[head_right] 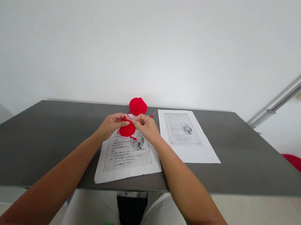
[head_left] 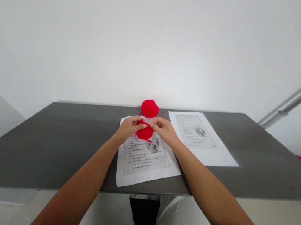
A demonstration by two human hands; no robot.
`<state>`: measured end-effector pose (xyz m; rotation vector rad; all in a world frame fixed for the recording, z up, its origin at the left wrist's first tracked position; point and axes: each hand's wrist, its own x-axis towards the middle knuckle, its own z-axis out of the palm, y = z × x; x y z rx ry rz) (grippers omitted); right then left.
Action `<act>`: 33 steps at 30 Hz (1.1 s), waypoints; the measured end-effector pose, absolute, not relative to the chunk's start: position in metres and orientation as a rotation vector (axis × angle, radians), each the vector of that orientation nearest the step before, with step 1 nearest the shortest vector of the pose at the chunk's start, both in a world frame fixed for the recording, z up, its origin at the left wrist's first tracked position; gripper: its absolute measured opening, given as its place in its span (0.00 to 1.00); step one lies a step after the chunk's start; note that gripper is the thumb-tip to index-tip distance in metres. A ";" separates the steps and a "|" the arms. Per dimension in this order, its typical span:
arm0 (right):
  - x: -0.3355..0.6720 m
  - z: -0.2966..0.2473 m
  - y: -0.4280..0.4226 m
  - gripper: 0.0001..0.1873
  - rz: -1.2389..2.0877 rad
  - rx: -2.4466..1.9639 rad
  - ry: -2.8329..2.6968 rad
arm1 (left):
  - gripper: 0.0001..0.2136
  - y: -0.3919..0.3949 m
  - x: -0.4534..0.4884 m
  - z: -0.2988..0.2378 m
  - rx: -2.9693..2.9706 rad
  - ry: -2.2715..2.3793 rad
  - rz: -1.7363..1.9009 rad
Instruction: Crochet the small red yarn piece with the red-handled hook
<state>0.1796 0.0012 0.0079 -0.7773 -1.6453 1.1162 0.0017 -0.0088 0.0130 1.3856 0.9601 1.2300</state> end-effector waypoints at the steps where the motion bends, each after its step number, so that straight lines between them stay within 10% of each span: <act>1: 0.180 0.008 0.002 0.09 1.113 -0.774 -1.641 | 0.12 -0.009 0.001 0.013 1.371 0.954 1.233; 33: 0.176 0.004 0.005 0.11 1.269 -0.732 -1.561 | 0.10 -0.008 0.000 0.012 1.391 0.962 1.291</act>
